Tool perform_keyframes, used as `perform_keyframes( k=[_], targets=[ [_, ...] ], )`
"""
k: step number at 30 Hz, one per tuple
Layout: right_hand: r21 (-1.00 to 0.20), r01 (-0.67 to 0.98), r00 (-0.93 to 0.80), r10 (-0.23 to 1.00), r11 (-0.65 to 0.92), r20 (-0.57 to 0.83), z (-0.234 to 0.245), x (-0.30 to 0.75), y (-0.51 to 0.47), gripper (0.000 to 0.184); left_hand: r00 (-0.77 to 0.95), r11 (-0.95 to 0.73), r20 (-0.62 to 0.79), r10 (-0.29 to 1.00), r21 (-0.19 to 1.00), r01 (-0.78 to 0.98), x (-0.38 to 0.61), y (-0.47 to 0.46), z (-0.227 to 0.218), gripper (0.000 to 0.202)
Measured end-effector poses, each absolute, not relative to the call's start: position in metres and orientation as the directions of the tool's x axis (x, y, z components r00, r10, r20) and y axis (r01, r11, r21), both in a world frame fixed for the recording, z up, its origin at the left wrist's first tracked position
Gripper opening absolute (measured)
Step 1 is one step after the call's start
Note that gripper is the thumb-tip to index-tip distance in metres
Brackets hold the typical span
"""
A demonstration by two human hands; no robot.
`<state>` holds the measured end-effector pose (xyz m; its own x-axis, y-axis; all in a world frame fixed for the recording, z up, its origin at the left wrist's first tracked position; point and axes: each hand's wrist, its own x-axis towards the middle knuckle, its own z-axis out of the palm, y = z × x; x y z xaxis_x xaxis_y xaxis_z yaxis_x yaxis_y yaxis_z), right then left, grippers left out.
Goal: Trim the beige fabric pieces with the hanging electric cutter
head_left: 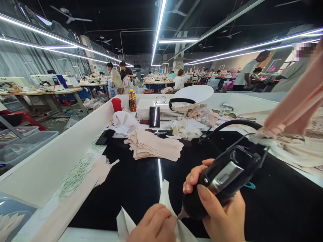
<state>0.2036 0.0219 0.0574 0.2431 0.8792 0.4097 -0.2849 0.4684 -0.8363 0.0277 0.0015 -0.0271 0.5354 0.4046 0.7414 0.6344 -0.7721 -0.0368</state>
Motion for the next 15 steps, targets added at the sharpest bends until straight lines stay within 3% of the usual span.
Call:
perform_keyframes(
  k=[4, 6, 10, 15],
  targets=[
    [-0.838, -0.300, 0.269, 0.883, 0.455, 0.383, 0.057, 0.200, 0.022, 0.039, 0.655, -0.838, 0.534, 0.535, 0.238, 0.490, 0.012, 0.023, 0.003, 0.026],
    [-0.835, -0.315, 0.300, 0.882, 0.451, 0.364, 0.057, 0.197, 0.021, 0.041, 0.686, -0.819, 0.448, 0.574, 0.314, 0.480, 0.009, 0.028, 0.011, 0.025],
    [-0.827, -0.311, 0.270, 0.877, 0.469, 0.396, 0.057, 0.198, 0.020, 0.040, 0.733, -0.826, 0.387, 0.560, 0.329, 0.458, 0.000, 0.033, 0.017, 0.028],
    [-0.822, -0.311, 0.275, 0.873, 0.478, 0.404, 0.058, 0.198, 0.020, 0.038, 0.767, -0.857, 0.383, 0.515, 0.246, 0.453, -0.009, 0.036, 0.020, 0.031]
  ],
)
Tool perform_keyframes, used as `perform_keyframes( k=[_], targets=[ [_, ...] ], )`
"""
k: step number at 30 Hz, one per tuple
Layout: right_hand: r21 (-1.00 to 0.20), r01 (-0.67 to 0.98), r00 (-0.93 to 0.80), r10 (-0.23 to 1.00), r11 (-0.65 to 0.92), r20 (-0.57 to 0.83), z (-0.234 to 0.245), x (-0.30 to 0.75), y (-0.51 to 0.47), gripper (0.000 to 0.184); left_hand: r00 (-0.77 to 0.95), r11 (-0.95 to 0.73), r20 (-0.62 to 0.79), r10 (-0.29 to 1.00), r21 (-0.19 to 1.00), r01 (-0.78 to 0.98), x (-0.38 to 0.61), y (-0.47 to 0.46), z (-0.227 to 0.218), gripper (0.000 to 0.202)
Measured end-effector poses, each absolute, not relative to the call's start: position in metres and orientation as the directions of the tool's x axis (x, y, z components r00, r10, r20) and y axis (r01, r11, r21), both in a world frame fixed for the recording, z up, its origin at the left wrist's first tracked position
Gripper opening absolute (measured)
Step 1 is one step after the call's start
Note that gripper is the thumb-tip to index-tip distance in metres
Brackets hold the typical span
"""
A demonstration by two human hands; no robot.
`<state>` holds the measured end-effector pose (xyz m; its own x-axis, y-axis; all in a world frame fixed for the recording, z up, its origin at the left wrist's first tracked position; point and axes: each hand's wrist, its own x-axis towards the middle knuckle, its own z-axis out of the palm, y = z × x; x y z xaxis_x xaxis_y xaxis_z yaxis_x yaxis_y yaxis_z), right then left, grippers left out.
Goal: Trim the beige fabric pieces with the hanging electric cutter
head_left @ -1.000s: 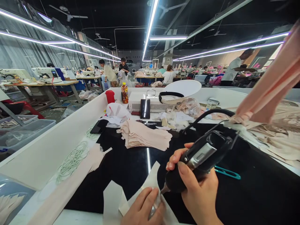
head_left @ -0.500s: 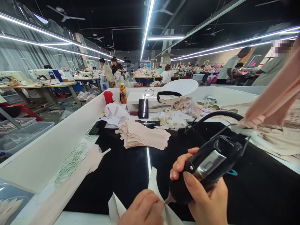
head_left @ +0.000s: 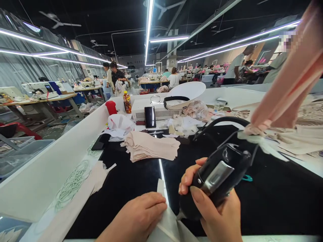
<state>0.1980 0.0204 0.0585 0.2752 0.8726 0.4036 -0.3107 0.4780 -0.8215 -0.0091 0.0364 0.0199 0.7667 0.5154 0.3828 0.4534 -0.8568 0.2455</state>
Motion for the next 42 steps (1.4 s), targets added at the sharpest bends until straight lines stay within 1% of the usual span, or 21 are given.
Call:
perform_keyframes(
  k=[3, 6, 9, 12, 15, 21, 24, 27, 31, 35, 39, 42],
  targets=[
    [-0.828, -0.314, 0.326, 0.872, 0.464, 0.365, 0.060, 0.192, 0.018, 0.040, 0.787, -0.871, 0.372, 0.492, 0.194, 0.452, -0.011, 0.036, 0.021, 0.029],
    [-0.832, -0.321, 0.369, 0.869, 0.452, 0.330, 0.061, 0.186, 0.015, 0.042, 0.793, -0.883, 0.398, 0.461, 0.123, 0.453, -0.011, 0.036, 0.021, 0.029],
    [-0.837, -0.314, 0.369, 0.870, 0.448, 0.328, 0.063, 0.184, 0.014, 0.042, 0.809, -0.897, 0.406, 0.425, 0.066, 0.438, -0.012, 0.035, 0.021, 0.032],
    [-0.837, -0.306, 0.372, 0.866, 0.455, 0.334, 0.064, 0.184, 0.014, 0.042, 0.828, -0.903, 0.387, 0.405, 0.025, 0.429, -0.013, 0.035, 0.020, 0.037],
    [-0.836, -0.301, 0.367, 0.865, 0.458, 0.342, 0.065, 0.184, 0.014, 0.042, 0.834, -0.908, 0.398, 0.382, -0.007, 0.419, -0.015, 0.034, 0.016, 0.041],
    [-0.839, -0.318, 0.365, 0.873, 0.442, 0.323, 0.063, 0.188, 0.015, 0.044, 0.815, -0.899, 0.457, 0.356, -0.071, 0.432, -0.015, 0.032, 0.003, 0.040],
    [-0.834, -0.299, 0.310, 0.874, 0.464, 0.375, 0.063, 0.194, 0.020, 0.040, 0.815, -0.891, 0.459, 0.354, -0.100, 0.443, -0.015, 0.032, 0.000, 0.037],
    [-0.822, -0.282, 0.281, 0.862, 0.495, 0.422, 0.062, 0.197, 0.025, 0.037, 0.819, -0.891, 0.455, 0.348, -0.111, 0.441, -0.015, 0.031, -0.001, 0.039],
    [-0.830, -0.296, 0.336, 0.865, 0.473, 0.374, 0.062, 0.193, 0.027, 0.039, 0.809, -0.891, 0.474, 0.348, -0.100, 0.442, -0.013, 0.031, -0.003, 0.044],
    [-0.825, -0.261, 0.283, 0.857, 0.501, 0.431, 0.059, 0.193, 0.028, 0.035, 0.807, -0.890, 0.475, 0.350, -0.101, 0.445, -0.013, 0.032, -0.004, 0.043],
    [-0.833, -0.257, 0.271, 0.864, 0.489, 0.424, 0.059, 0.195, 0.031, 0.030, 0.804, -0.887, 0.478, 0.352, -0.104, 0.451, -0.013, 0.032, -0.005, 0.042],
    [-0.824, -0.262, 0.280, 0.857, 0.502, 0.433, 0.060, 0.195, 0.033, 0.031, 0.804, -0.887, 0.480, 0.350, -0.106, 0.450, -0.013, 0.031, -0.008, 0.042]
  ],
)
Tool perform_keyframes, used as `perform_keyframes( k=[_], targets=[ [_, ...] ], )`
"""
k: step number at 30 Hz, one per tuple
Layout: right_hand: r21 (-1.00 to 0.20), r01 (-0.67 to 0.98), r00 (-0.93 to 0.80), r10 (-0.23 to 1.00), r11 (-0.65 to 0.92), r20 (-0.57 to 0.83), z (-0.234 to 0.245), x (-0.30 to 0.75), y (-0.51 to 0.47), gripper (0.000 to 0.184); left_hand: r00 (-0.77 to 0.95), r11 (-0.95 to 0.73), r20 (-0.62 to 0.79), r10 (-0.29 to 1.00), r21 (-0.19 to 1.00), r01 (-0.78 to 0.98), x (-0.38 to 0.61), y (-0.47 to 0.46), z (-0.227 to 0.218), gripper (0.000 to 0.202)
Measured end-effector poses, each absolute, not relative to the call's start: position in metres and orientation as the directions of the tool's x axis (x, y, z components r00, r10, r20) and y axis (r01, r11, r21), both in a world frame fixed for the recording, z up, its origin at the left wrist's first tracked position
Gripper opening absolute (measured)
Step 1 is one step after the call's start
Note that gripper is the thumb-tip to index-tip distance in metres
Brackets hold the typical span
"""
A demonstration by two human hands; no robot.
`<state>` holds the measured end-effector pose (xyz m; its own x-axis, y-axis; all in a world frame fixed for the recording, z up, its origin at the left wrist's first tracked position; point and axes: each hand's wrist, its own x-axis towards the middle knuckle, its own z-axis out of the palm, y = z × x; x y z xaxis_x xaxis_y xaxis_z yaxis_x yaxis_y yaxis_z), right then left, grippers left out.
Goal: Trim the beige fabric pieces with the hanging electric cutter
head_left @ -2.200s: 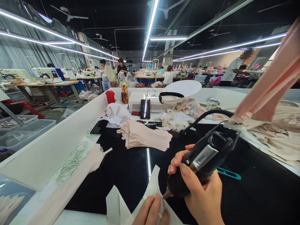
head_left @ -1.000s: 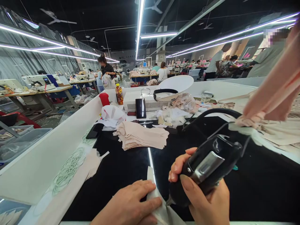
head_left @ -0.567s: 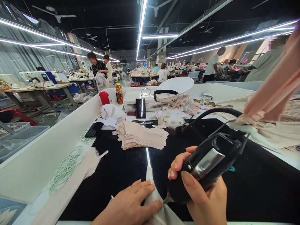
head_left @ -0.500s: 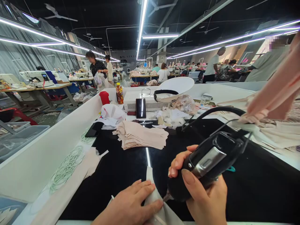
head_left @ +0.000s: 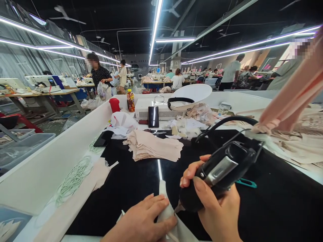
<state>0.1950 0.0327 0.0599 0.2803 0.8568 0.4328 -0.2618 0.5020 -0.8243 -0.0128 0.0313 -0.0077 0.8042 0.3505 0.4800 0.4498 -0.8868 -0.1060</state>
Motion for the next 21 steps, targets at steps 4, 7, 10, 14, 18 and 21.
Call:
perform_keyframes(
  k=[4, 7, 10, 14, 18, 21],
  targets=[
    [-0.822, -0.272, 0.290, 0.857, 0.500, 0.425, 0.059, 0.192, 0.034, 0.034, 0.801, -0.882, 0.481, 0.357, -0.108, 0.458, -0.012, 0.030, -0.011, 0.043],
    [-0.828, -0.266, 0.264, 0.863, 0.494, 0.430, 0.058, 0.191, 0.035, 0.031, 0.797, -0.881, 0.475, 0.373, -0.089, 0.465, -0.011, 0.030, -0.013, 0.039],
    [-0.824, -0.272, 0.264, 0.862, 0.497, 0.433, 0.057, 0.192, 0.037, 0.029, 0.794, -0.880, 0.480, 0.374, -0.086, 0.467, -0.010, 0.030, -0.013, 0.034],
    [-0.807, -0.291, 0.278, 0.853, 0.513, 0.442, 0.058, 0.192, 0.041, 0.031, 0.785, -0.880, 0.490, 0.379, -0.073, 0.470, -0.009, 0.030, -0.011, 0.031],
    [-0.809, -0.286, 0.297, 0.850, 0.514, 0.435, 0.057, 0.187, 0.044, 0.033, 0.788, -0.880, 0.463, 0.406, -0.035, 0.474, -0.007, 0.029, -0.010, 0.030],
    [-0.822, -0.265, 0.313, 0.852, 0.504, 0.421, 0.057, 0.184, 0.044, 0.032, 0.794, -0.881, 0.449, 0.409, -0.031, 0.471, -0.007, 0.029, -0.012, 0.030]
  ],
)
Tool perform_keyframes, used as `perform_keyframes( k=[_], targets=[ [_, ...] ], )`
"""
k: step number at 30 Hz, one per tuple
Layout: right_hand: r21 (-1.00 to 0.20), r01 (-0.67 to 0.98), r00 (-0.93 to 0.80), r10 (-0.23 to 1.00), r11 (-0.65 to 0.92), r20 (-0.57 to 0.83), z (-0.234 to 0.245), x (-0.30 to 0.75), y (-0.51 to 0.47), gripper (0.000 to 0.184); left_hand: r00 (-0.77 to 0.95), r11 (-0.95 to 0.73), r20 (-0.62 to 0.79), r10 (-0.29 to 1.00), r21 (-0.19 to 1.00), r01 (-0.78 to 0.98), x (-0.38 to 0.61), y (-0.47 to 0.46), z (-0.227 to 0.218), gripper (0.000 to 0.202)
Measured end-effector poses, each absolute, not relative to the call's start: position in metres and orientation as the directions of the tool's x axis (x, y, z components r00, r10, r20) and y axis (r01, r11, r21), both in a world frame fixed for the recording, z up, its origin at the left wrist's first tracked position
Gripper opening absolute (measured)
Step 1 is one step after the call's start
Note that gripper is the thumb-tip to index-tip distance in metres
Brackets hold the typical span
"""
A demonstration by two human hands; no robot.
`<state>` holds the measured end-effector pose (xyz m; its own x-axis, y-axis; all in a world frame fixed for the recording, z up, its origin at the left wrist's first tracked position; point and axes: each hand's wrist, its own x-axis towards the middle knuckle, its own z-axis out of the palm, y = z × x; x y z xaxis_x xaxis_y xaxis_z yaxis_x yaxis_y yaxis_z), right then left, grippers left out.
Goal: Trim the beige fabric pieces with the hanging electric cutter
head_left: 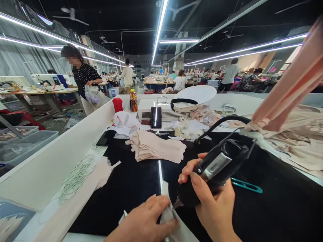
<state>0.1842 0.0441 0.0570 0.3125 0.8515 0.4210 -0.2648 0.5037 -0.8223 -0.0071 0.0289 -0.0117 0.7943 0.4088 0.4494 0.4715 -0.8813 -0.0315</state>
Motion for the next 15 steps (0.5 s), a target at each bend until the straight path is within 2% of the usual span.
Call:
perform_keyframes(
  k=[4, 8, 11, 15],
  targets=[
    [-0.829, -0.254, 0.320, 0.852, 0.498, 0.414, 0.058, 0.183, 0.043, 0.032, 0.806, -0.880, 0.410, 0.428, -0.013, 0.474, -0.009, 0.030, -0.009, 0.028],
    [-0.829, -0.284, 0.330, 0.861, 0.482, 0.387, 0.059, 0.184, 0.043, 0.036, 0.792, -0.856, 0.326, 0.517, 0.180, 0.485, -0.008, 0.031, 0.012, 0.034],
    [-0.827, -0.276, 0.298, 0.862, 0.490, 0.411, 0.058, 0.185, 0.043, 0.036, 0.763, -0.813, 0.294, 0.575, 0.307, 0.495, -0.004, 0.037, 0.029, 0.023],
    [-0.827, -0.291, 0.314, 0.864, 0.482, 0.393, 0.058, 0.183, 0.041, 0.037, 0.798, -0.804, 0.247, 0.550, 0.417, 0.424, 0.001, 0.051, 0.036, 0.025]
  ],
)
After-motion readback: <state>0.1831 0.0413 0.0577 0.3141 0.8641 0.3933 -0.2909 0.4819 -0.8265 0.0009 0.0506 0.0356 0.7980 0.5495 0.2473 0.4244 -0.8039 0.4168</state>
